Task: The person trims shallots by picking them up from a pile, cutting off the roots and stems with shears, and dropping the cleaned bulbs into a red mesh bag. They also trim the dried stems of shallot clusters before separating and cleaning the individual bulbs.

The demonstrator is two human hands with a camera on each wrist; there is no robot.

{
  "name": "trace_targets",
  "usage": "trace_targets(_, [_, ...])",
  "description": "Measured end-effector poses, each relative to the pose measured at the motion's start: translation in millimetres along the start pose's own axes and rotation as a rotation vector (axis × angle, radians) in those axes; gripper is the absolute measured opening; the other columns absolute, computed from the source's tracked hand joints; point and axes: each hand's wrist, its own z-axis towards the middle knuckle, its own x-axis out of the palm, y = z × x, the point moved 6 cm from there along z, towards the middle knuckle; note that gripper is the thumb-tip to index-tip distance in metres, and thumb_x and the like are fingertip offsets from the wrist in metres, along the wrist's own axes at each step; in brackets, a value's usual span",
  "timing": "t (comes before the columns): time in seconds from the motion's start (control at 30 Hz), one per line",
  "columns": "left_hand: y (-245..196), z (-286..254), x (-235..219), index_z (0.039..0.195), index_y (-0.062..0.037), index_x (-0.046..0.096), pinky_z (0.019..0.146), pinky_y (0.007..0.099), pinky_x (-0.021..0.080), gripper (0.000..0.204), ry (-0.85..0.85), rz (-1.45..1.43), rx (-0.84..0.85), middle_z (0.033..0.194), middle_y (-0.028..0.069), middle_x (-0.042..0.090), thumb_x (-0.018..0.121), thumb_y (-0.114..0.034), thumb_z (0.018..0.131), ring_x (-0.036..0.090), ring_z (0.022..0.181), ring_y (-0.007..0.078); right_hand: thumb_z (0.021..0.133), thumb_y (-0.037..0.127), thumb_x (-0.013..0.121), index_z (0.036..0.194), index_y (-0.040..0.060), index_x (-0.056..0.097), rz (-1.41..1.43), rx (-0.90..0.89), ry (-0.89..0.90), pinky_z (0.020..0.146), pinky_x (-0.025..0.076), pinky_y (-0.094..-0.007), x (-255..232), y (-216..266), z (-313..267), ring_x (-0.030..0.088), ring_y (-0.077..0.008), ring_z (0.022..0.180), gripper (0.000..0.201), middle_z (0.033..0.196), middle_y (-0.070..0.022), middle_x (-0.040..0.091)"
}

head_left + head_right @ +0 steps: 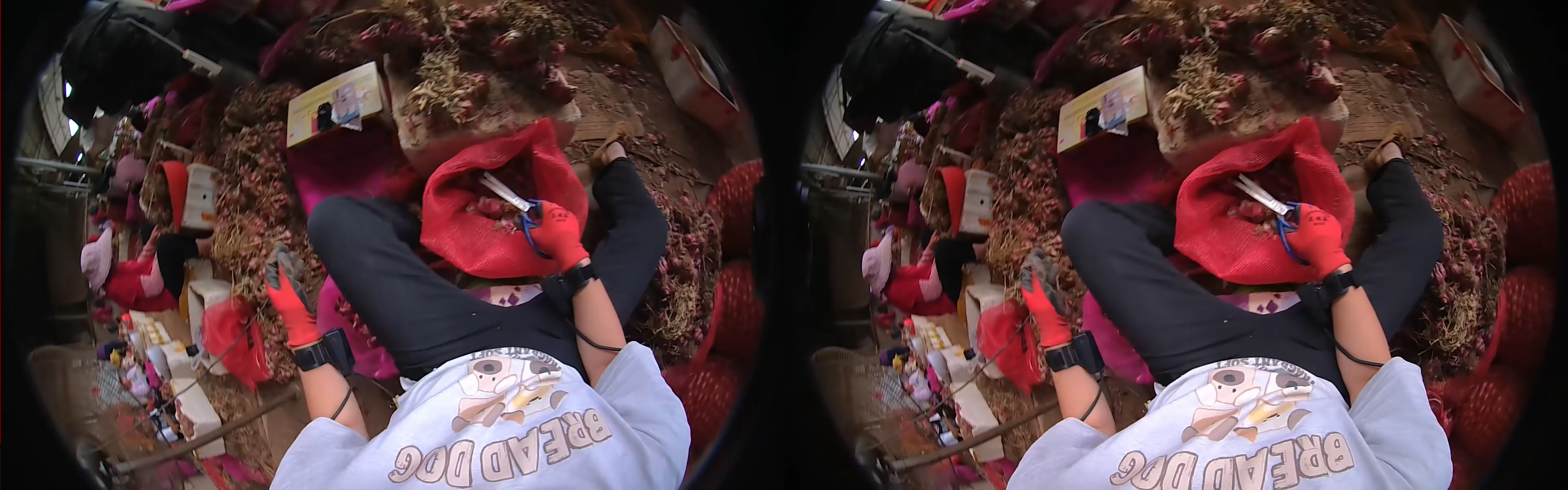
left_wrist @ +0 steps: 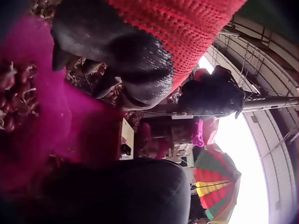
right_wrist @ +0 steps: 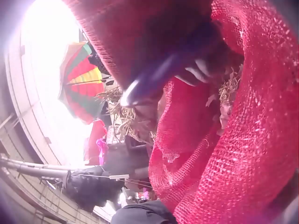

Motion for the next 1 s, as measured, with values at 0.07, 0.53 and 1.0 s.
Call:
trace_targets(0.07, [-68.7,10.2,77.4,0.126,-0.0016,0.052,0.087,0.0306,0.05,0.041,0.08,-0.042,0.14,0.119,0.0109,0.058,0.051,-0.031,0.098,0.059,0.1,0.016,0.079,0.041,0.065,0.096,0.0083,0.063,-0.037,0.019,-0.032,0.076,0.049,-0.0448,5.6,-8.2,-0.1,0.063,-0.0364,0.087,0.037,0.092,-0.0163,0.066])
trace_targets(0.53, [127.7,91.9,382.3,0.143,0.0019,0.028,0.114,0.0404,0.025,0.11,0.382,1.024,0.071,0.147,0.025,0.03,0.081,-0.049,0.062,0.026,0.139,0.0368,0.08,0.04,0.066,0.104,0.0049,0.059,0.384,0.006,-0.105,0.08,0.049,-0.0428,-7.4,-7.1,6.1,0.061,-0.0353,0.094,0.043,0.098,-0.0181,0.064])
trace_targets(1.0, [135.7,177.8,333.1,0.126,0.0,0.048,0.096,0.0372,0.043,0.061,0.167,0.269,0.176,0.122,0.0197,0.055,0.076,-0.015,0.074,0.054,0.112,0.0307,0.077,0.04,0.074,0.078,0.0024,0.059,0.708,0.163,-0.021,0.063,0.046,-0.0351,-12.7,8.4,51.8,0.061,-0.0242,0.066,0.04,0.069,-0.012,0.062])
